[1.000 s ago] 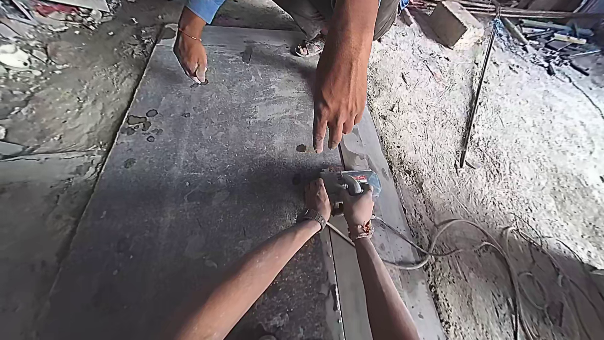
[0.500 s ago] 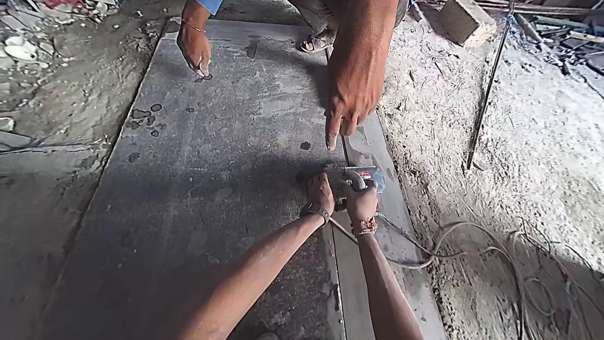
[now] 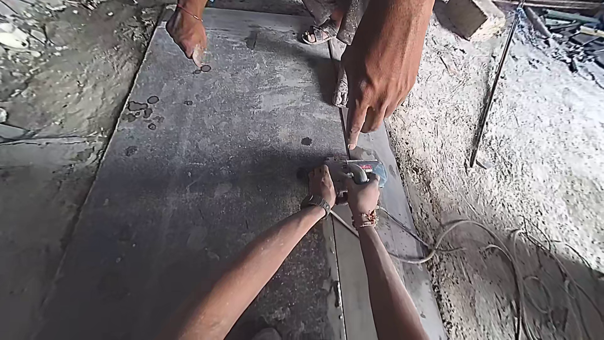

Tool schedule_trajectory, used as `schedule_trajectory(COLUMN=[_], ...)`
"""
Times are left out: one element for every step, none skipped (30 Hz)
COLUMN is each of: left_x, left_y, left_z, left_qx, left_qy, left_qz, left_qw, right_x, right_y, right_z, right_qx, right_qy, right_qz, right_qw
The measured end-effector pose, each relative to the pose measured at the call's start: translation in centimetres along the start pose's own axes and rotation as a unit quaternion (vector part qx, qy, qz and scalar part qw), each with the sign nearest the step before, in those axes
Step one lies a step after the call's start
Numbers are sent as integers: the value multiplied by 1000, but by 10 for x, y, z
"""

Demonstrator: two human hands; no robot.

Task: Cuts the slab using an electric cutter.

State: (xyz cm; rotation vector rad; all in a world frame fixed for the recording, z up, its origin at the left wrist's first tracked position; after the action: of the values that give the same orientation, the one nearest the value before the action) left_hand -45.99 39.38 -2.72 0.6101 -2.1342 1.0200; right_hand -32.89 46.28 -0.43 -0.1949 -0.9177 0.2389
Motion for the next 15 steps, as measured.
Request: schedule_trajectory(left_x=[0,0,1,1,1,1,0,0,0,1,3,3,3,4,5], left_y=[0,0,1,2,2,4,6,8,8,9,9,9,10,11,11], left_z=[0,0,0,0,0,0,0,1,1,0,-1,-1,-1,-1,-1], left_qx=[-2,-1,1,4,7,10,10,10,10,9,9,8,6,1,-4], left_qy=[-5,-9,-11,-12,-14,-15,-17,-19,-19,-17,-15,-14,-16,-22,-29], left_qz=[2,4,7,10,13,12,10,8,6,3,3,2,1,-4,-11], left_qw=[1000,1000,1000,1000,1000,1000,1000,1000,1000,1000,1000,1000,1000,1000,999], right_x=[0,-1,-1,-1,-1,-1,-1,-2,-2,-2,-2,-2,-2,-3,-3], right_y=[1,1,2,3,4,4,5,5,5,6,7,7,7,8,8], right_z=[0,1,2,3,3,4,5,5,6,7,8,8,8,9,9], right_qx=[1,2,4,6,7,9,9,7,6,8,10,12,14,15,14], right_qy=[-1,-2,-4,-3,-4,-3,-3,-3,-3,-4,-5,-5,-5,-1,1], right_qz=[-3,-4,-4,-6,-8,-9,-8,-6,-4,-5,-7,-9,-11,-12,-11], right_qw=[1000,1000,1000,1000,1000,1000,1000,1000,1000,1000,1000,1000,1000,1000,1000])
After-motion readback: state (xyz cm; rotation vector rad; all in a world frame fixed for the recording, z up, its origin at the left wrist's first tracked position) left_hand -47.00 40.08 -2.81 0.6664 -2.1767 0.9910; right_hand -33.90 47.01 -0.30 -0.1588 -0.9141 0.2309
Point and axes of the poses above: each hand's wrist, its own y-axis towards the middle knuckle, its own x-axis out of the back of the hand, z = x × y, the point moved 8 cm from there along y, towards the middle knuckle, and after that the axes turned 7 degrees about x, right-handed, at the moved point
